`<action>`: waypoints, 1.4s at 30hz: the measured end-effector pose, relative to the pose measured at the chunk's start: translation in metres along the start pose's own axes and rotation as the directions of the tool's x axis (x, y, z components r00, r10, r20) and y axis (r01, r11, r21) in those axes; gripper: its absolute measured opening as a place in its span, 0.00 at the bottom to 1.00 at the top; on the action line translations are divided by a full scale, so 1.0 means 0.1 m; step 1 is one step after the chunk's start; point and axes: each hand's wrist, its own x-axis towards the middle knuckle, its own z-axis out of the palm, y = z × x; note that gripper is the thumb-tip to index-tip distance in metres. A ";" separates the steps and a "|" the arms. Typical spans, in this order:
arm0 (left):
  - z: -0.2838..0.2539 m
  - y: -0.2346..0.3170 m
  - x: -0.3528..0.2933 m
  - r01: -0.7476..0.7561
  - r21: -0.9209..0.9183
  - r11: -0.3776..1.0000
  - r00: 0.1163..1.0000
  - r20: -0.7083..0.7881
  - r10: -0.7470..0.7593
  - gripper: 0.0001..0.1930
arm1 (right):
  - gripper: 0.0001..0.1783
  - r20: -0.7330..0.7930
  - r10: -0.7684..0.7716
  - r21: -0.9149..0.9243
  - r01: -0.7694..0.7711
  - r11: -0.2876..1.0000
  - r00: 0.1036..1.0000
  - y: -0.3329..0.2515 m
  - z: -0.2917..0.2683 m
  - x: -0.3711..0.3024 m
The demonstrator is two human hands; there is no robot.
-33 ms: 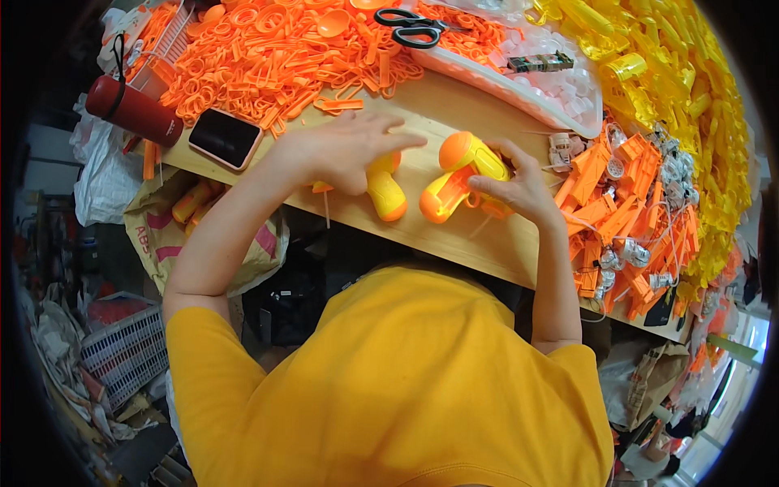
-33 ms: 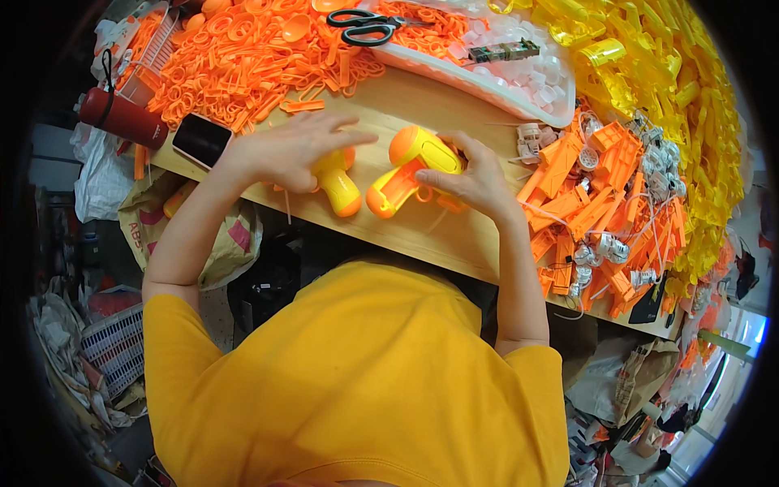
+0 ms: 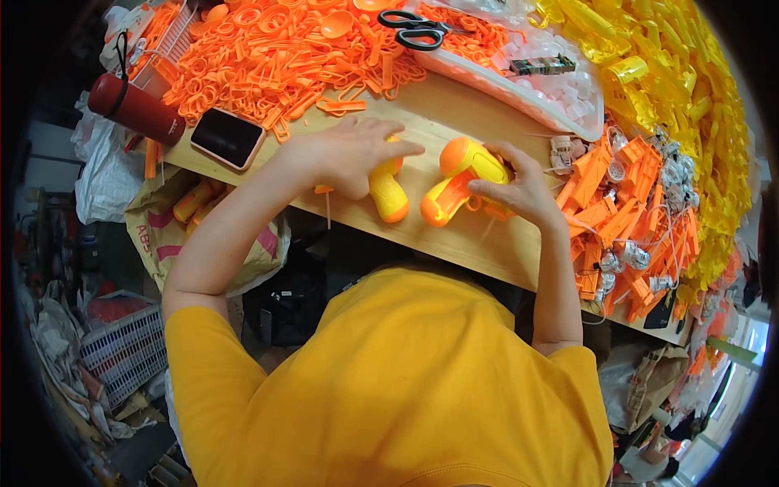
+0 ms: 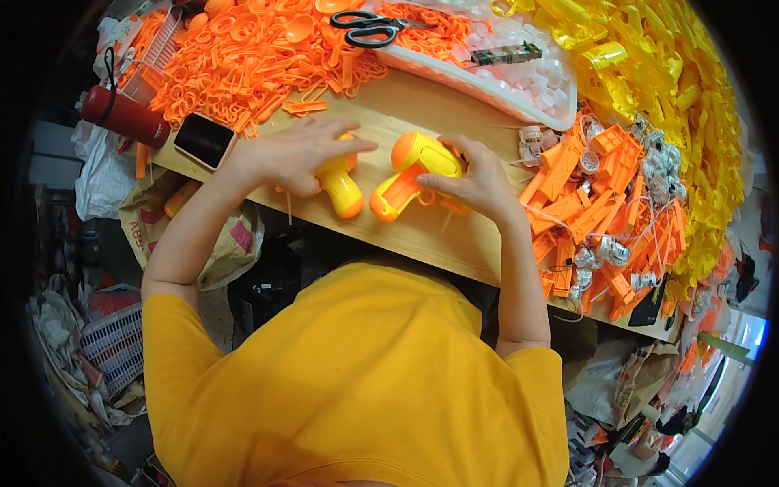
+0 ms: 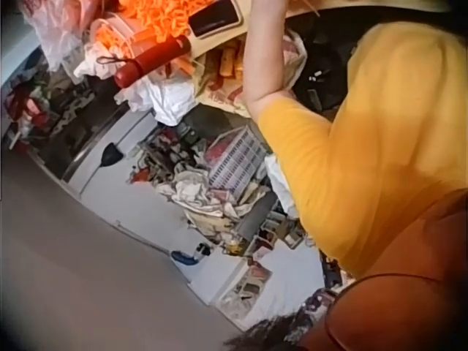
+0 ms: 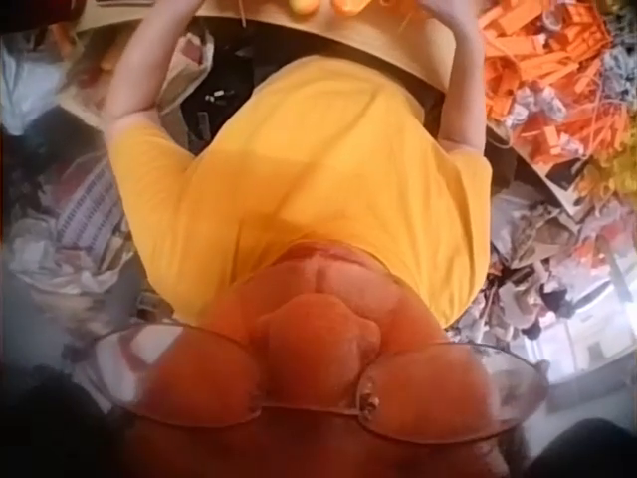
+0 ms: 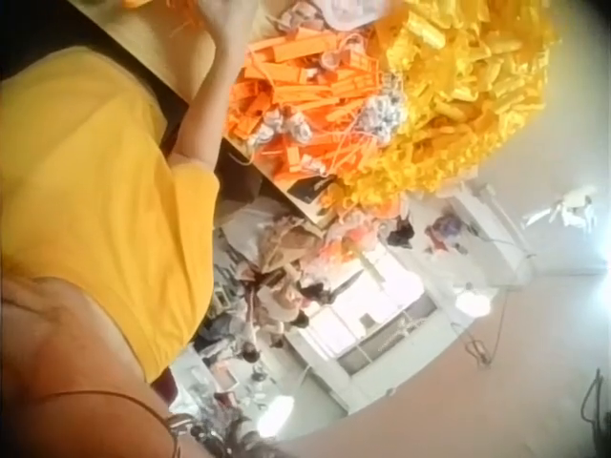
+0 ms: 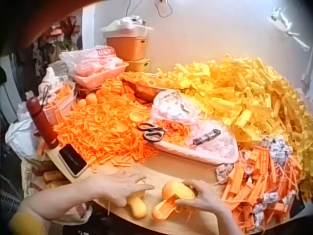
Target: Assembling plastic toy gun components and fitting them into the outer yellow shells on a cluttered workbench.
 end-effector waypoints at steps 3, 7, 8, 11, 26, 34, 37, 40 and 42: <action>0.03 0.00 0.06 0.085 -0.114 0.990 0.994 0.079 -0.076 0.39 | 0.33 0.019 -0.127 -0.444 0.122 0.888 0.992 -0.08 0.00 0.01; -0.04 -0.08 0.08 0.025 -0.155 0.988 0.991 0.132 -0.004 0.34 | 0.34 0.046 -0.086 -0.392 0.097 0.915 0.995 -0.20 0.03 0.02; -0.06 -0.07 0.07 -0.008 -0.148 0.989 0.996 0.085 0.021 0.33 | 0.34 0.046 -0.079 -0.403 0.091 0.911 0.996 -0.23 0.03 0.02; -0.17 -0.10 -0.02 -0.091 -0.133 0.987 0.995 -0.057 0.084 0.31 | 0.34 0.126 0.013 -0.390 0.038 0.920 0.992 -0.30 -0.02 0.05; 0.45 -0.28 -0.35 -0.349 -0.018 0.937 0.721 -0.643 0.256 0.19 | 0.43 0.254 -0.445 -0.543 0.507 0.669 0.859 -0.54 0.56 0.36; 0.11 -0.63 -0.09 -0.181 -0.207 0.961 0.602 -0.797 -0.058 0.15 | 0.39 0.126 -0.349 -0.661 0.341 0.668 0.929 -0.59 0.82 0.34; -0.01 -0.85 0.16 0.024 -0.265 0.964 0.506 -0.828 -0.240 0.15 | 0.41 0.102 -0.398 -0.664 0.360 0.655 0.912 -0.62 0.79 0.34; -0.01 -1.02 0.38 0.238 -0.212 0.948 0.511 -0.802 -0.308 0.15 | 0.41 0.076 -0.484 -0.588 0.431 0.684 0.872 -0.61 0.71 0.37; 0.03 -1.13 0.45 0.218 -0.215 0.952 0.543 -0.784 -0.301 0.13 | 0.34 -0.005 -0.534 -0.432 0.480 0.763 0.845 -0.64 0.57 0.44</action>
